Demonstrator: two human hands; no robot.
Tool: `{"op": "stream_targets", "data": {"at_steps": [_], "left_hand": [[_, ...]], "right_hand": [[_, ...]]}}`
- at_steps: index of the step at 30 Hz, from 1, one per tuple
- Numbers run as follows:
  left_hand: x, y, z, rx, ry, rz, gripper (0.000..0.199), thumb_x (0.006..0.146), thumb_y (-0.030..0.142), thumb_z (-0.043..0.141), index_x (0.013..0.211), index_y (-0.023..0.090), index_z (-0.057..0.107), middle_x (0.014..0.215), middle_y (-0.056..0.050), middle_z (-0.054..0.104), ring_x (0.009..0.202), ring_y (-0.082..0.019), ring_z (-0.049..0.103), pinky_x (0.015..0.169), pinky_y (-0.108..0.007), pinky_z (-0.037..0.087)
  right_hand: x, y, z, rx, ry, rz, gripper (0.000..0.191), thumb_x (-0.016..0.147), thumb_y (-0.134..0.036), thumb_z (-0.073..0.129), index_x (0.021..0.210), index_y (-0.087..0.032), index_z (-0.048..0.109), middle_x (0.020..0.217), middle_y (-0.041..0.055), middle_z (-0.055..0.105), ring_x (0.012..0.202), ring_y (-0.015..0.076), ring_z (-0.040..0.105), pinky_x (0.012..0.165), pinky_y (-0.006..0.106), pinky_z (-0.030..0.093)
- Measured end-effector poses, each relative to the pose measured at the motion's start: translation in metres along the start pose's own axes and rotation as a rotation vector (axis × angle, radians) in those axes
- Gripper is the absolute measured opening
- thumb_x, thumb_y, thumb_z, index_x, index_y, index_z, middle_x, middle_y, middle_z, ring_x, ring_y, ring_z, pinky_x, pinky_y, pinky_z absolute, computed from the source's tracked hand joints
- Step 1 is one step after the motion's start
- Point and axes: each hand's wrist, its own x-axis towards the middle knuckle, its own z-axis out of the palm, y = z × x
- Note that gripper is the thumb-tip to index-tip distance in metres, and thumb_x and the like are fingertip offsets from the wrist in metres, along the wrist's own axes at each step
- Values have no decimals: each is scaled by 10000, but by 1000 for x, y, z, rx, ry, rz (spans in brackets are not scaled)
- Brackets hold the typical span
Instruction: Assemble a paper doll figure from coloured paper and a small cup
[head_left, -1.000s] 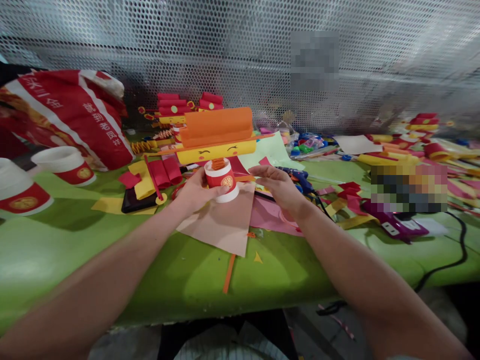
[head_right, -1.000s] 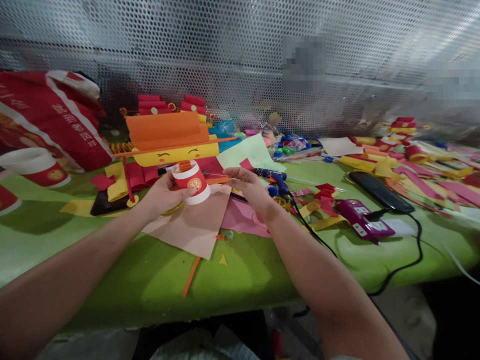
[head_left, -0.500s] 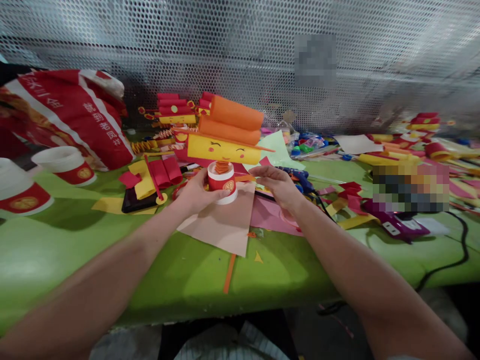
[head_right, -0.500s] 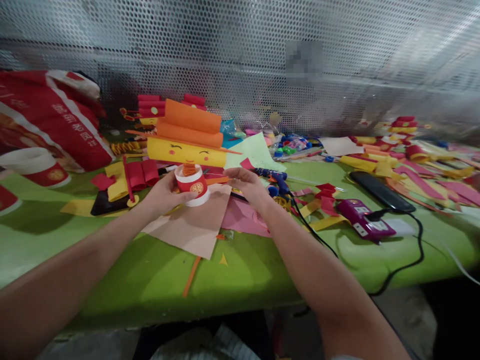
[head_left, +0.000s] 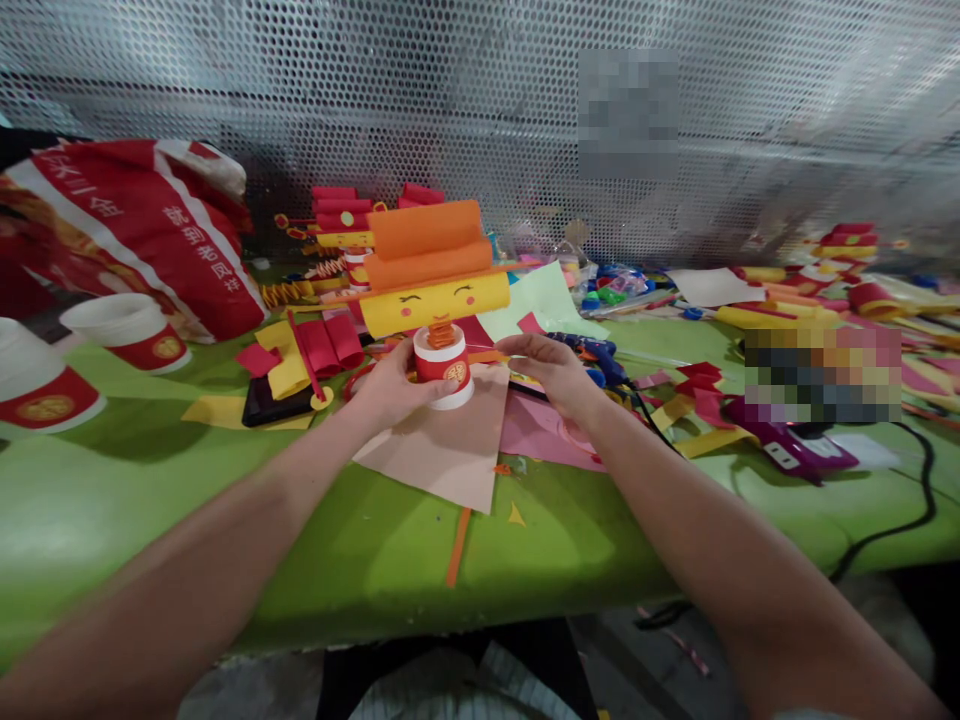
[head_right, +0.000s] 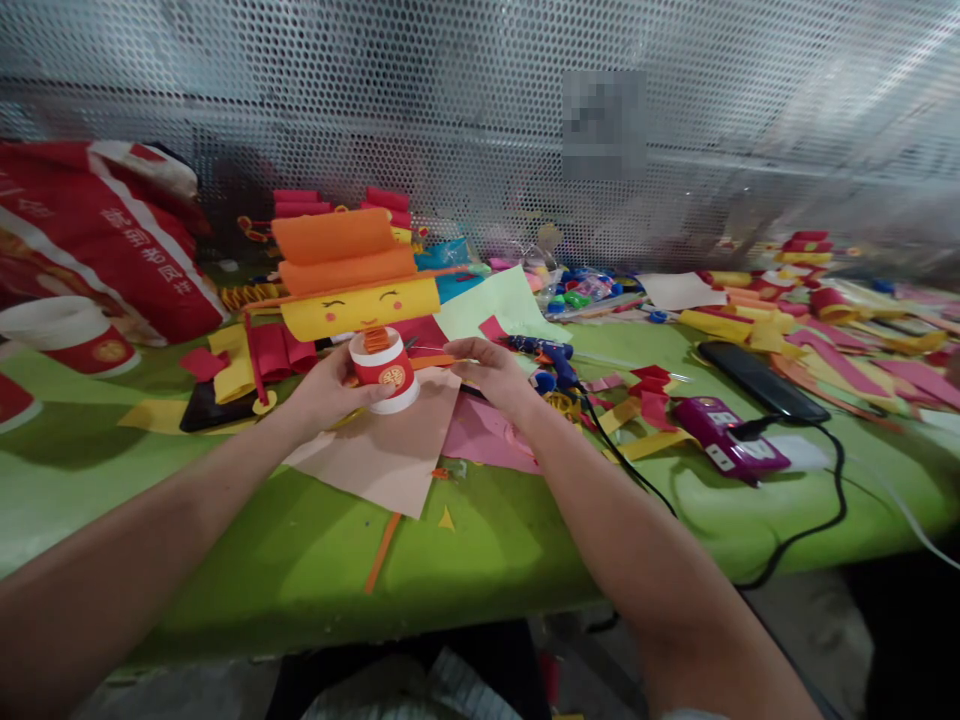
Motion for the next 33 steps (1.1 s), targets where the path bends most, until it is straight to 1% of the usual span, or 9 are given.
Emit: {"op": "stream_targets", "data": {"at_steps": [3, 6, 10, 15, 19, 23, 28, 31, 33], "left_hand": [[-4, 2, 2, 144, -28, -20, 842, 567, 499, 711, 1283, 173, 413, 1204, -132, 582, 1072, -291, 560, 885, -423, 453], [-8, 5, 5, 316, -45, -18, 802, 604, 548, 663, 1281, 189, 424, 1176, -123, 598, 1047, -302, 569, 865, -426, 452], [-9, 8, 10, 484, -75, 16, 739, 652, 555, 611, 1260, 172, 436, 1158, -129, 602, 1051, -312, 562, 861, -429, 437], [-6, 8, 13, 642, -100, 31, 660, 690, 508, 574, 1230, 147, 453, 1158, -140, 602, 1079, -329, 544, 913, -462, 382], [-4, 5, 11, 663, -140, 95, 636, 686, 501, 575, 1204, 147, 476, 1184, -140, 588, 1128, -329, 509, 960, -482, 330], [-3, 0, 7, 662, -169, 109, 676, 665, 520, 594, 1232, 172, 471, 1208, -146, 567, 1143, -354, 487, 975, -523, 295], [-3, -3, -1, 698, -188, 71, 735, 617, 537, 628, 1269, 239, 465, 1314, -136, 483, 1243, -417, 350, 1001, -610, 178], [-4, 2, -9, 663, -231, 25, 773, 568, 561, 653, 1253, 243, 489, 1356, -128, 448, 1303, -409, 254, 1034, -601, 99], [-5, 9, -18, 629, -255, -24, 800, 524, 578, 672, 1230, 235, 515, 1381, -129, 420, 1324, -415, 201, 1039, -598, 73]], "right_hand": [[-1, 4, 4, -107, -64, -32, 336, 602, -324, 671, 906, -194, 606, 984, 45, 641, 887, 179, 577, 809, 349, 446], [-5, 5, 13, -194, -158, -93, 479, 595, -374, 696, 1017, -183, 574, 1104, 87, 613, 975, 216, 569, 841, 371, 441], [-8, 5, 23, -332, -259, -112, 591, 591, -416, 706, 1103, -175, 534, 1115, 100, 614, 967, 250, 581, 830, 401, 450], [-7, 6, 28, -563, -251, -200, 690, 558, -409, 731, 1158, -169, 488, 1145, 118, 594, 1026, 284, 557, 866, 431, 429], [-8, 2, 33, -687, -239, -239, 673, 548, -344, 724, 1149, -150, 491, 1140, 125, 594, 1057, 307, 539, 902, 448, 393], [-9, 1, 34, -675, -244, -249, 666, 540, -351, 720, 1139, -148, 509, 1134, 136, 592, 1076, 336, 519, 923, 474, 358], [-9, 8, 29, -586, -250, -233, 725, 541, -393, 737, 1191, -194, 485, 1162, 110, 583, 1090, 321, 513, 945, 500, 334], [-7, 10, 24, -514, -272, -226, 704, 558, -391, 739, 1195, -215, 496, 1187, 95, 580, 1086, 293, 528, 945, 472, 360], [-7, 8, 20, -491, -261, -236, 668, 556, -396, 744, 1161, -203, 534, 1178, 100, 591, 1089, 294, 532, 948, 458, 369]]}}
